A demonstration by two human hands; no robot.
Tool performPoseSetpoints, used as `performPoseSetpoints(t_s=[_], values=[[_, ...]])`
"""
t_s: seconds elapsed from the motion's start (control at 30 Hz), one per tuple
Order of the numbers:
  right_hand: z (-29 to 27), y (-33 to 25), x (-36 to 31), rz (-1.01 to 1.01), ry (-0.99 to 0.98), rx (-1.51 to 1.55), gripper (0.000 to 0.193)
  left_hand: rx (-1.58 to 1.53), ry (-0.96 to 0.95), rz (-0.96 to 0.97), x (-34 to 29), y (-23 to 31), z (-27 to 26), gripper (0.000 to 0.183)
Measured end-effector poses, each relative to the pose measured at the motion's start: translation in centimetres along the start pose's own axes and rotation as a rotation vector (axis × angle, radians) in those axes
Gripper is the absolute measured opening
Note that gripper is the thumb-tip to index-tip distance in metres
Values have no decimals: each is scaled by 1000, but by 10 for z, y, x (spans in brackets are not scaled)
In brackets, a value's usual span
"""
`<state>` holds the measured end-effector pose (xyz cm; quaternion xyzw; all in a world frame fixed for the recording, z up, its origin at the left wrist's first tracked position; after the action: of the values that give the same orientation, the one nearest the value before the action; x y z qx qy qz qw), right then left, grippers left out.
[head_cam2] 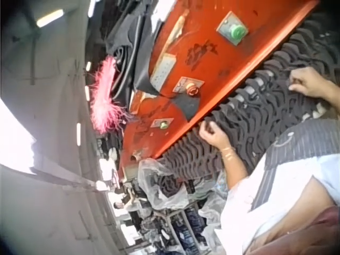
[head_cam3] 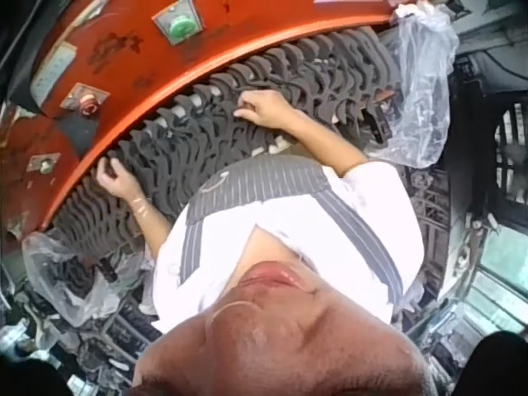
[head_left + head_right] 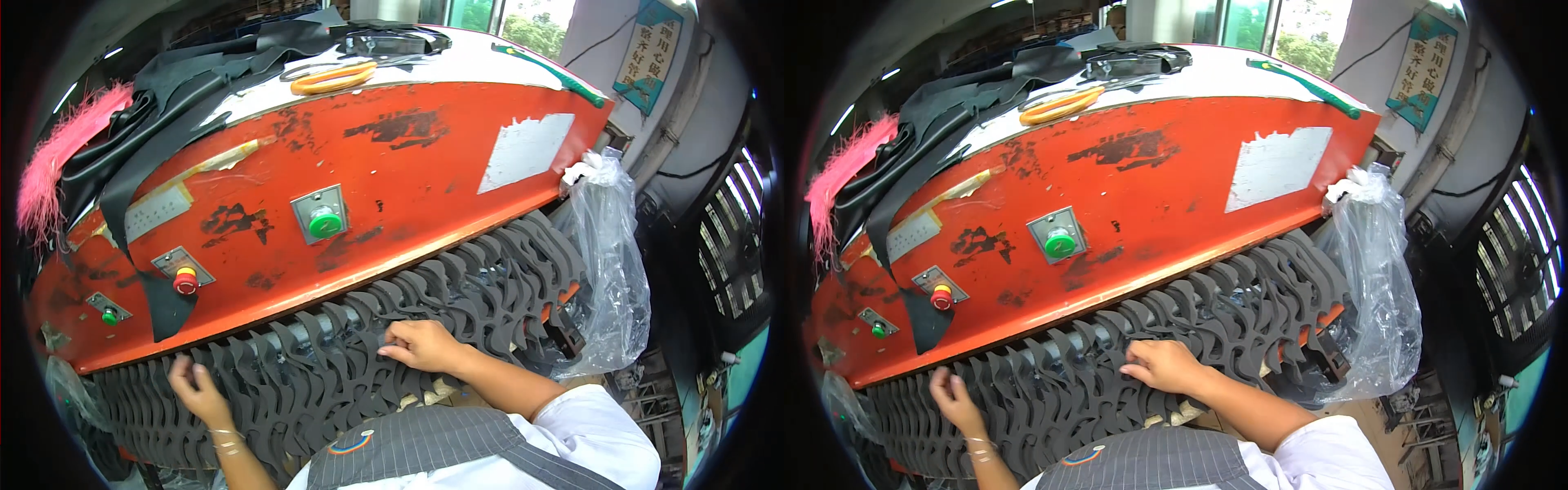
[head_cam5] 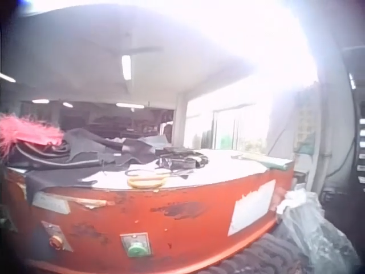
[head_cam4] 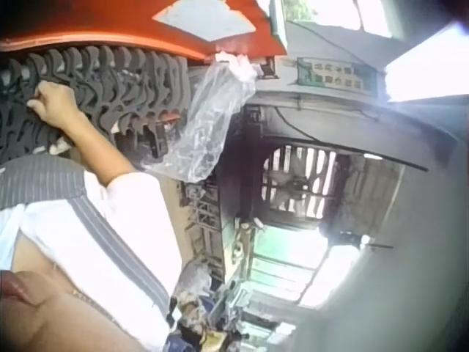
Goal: Operating a hydraulic clicking machine to cut shoe parts from material using a metal die.
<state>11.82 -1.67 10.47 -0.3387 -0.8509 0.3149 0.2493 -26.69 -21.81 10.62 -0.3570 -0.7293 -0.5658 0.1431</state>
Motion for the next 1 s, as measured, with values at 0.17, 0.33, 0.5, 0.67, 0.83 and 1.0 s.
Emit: performPoseSetpoints(t_s=[0.17,0.33,0.5,0.67,0.83,1.0], values=[[-37,24,-35,133,99,-331,48,109,-635,58,-65,72,81,25],[-20,14,-49,133,-287,-508,69,538,-1081,211,-86,79,120,54],[-10,-2,-53,128,-489,-420,83,746,-1256,176,-94,73,112,74],[-15,-12,-77,-132,-150,-657,105,844,-1238,196,-98,74,108,81],[-10,-2,-73,-26,-300,-618,91,864,-1200,256,-109,67,107,82],[-7,5,-72,14,-362,-645,81,852,-1140,247,-124,75,97,82]])
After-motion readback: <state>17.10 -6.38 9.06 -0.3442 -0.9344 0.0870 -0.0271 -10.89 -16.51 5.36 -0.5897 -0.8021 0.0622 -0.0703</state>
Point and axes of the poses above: each hand's wrist, its own x-axis towards the middle knuckle, its own z-axis out of the palm, y = z × x, the point moved 9 cm from there along x, towards the middle knuckle, and after that the axes turned 3 degrees about y, right-handed, at the moved point
